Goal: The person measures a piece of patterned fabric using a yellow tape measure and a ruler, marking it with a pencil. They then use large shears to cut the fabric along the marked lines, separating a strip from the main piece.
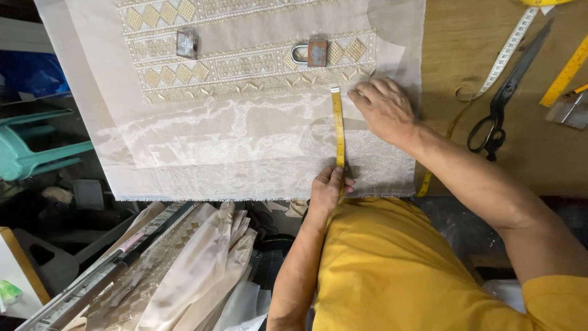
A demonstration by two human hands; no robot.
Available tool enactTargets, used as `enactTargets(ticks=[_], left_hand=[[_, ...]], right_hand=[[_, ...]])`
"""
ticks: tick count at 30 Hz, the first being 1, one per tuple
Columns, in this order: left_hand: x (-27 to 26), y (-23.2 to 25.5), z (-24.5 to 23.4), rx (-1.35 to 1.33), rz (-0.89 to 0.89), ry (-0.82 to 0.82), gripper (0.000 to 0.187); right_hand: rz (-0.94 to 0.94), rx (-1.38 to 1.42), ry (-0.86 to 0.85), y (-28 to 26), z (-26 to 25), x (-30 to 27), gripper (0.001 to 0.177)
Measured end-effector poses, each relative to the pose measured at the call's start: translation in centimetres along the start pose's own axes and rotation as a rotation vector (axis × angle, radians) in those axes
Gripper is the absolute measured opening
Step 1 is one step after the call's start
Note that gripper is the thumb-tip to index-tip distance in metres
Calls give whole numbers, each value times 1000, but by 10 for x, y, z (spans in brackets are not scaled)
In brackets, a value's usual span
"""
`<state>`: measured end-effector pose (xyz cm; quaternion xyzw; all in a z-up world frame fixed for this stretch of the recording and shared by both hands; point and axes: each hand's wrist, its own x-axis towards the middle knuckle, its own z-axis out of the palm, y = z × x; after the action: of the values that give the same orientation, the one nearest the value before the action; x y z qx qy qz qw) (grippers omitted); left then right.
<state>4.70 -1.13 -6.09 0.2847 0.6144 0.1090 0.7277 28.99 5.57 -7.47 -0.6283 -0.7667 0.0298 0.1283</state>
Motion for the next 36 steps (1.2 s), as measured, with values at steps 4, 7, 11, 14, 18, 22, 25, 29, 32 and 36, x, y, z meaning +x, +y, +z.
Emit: enactTargets(ticks=[4, 7, 11, 14, 18, 22, 25, 29, 32, 36], left_hand=[[-5, 6, 6, 54, -20, -21, 32], [-4, 5, 9, 44, -21, -16, 33], [-8, 11, 12, 45, -28, -10, 34], [-9, 14, 13, 42, -24, -21, 34], [-5, 6, 10, 35, -22, -41, 33], [-13, 26, 26, 61, -16, -83, 31], [-9, 20, 29, 68, -19, -105, 31], [-8, 21, 36, 51, -33, -122, 28], [-10, 24, 43, 102, -2, -136, 28], [-13, 30, 49, 87, -15, -128, 28]], right_hand=[[-35, 17, 36, 0, 0, 4, 28], [-43, 2, 52, -1, -4, 7, 27], [-61, 18, 138, 7, 14, 0, 25], [-14, 22, 135, 10, -12, 2, 25], [102, -38, 104, 43, -10, -22, 24], [82, -18, 90, 39, -3, -41, 24], [40, 1, 76, 27, 4, -43, 27], [32, -18, 68, 22, 7, -37, 31], [6, -19, 104, 28, 11, -35, 33], [-9, -52, 107, 31, 9, -34, 31]])
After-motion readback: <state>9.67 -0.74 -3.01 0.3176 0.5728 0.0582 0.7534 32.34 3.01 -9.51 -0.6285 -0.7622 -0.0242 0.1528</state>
